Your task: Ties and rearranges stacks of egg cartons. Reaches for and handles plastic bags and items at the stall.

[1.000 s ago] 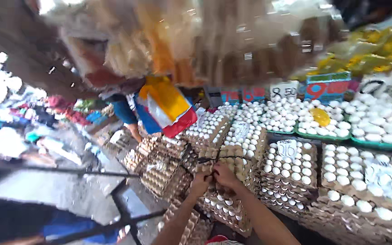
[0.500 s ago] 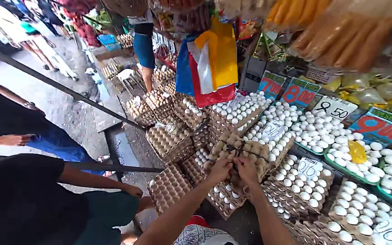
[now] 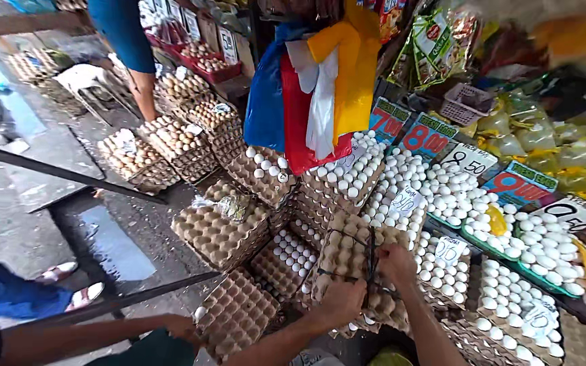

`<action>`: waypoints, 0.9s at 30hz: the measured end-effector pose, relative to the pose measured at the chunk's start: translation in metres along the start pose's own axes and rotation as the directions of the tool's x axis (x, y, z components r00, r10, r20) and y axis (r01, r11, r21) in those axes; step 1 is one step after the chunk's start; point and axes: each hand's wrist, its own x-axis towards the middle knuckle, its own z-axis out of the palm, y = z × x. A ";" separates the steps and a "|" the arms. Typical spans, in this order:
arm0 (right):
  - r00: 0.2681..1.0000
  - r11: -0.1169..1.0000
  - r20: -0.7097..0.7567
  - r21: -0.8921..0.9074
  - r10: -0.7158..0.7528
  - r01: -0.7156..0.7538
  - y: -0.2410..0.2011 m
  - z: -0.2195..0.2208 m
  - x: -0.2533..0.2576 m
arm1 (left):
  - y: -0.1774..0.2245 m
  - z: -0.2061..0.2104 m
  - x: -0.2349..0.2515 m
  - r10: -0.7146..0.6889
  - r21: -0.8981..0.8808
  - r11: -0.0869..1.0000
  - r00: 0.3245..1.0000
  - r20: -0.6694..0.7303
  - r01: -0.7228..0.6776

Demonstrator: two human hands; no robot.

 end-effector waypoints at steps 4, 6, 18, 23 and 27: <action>0.917 0.944 -0.333 0.162 -0.221 0.286 -0.078 -0.060 0.008 | -0.040 -0.023 -0.003 0.110 -0.325 0.935 0.988 -0.112 -0.141; 0.824 0.885 -0.488 0.192 -0.288 0.424 -0.123 -0.085 0.028 | -0.065 -0.033 -0.011 0.130 -0.382 0.906 0.978 -0.161 -0.183; 0.645 0.659 -0.745 0.400 -0.172 0.637 -0.288 -0.095 0.114 | -0.151 -0.103 -0.091 -0.033 -0.418 0.880 0.851 -0.525 -0.224; 0.572 0.684 -0.789 0.291 -0.225 0.669 -0.263 -0.087 0.096 | -0.162 -0.107 -0.134 -0.140 -0.455 0.854 0.731 -0.667 -0.252; 0.537 0.710 -0.802 0.215 -0.264 0.671 -0.229 -0.100 0.085 | -0.142 -0.115 -0.141 -0.182 -0.449 0.846 0.638 -0.748 -0.286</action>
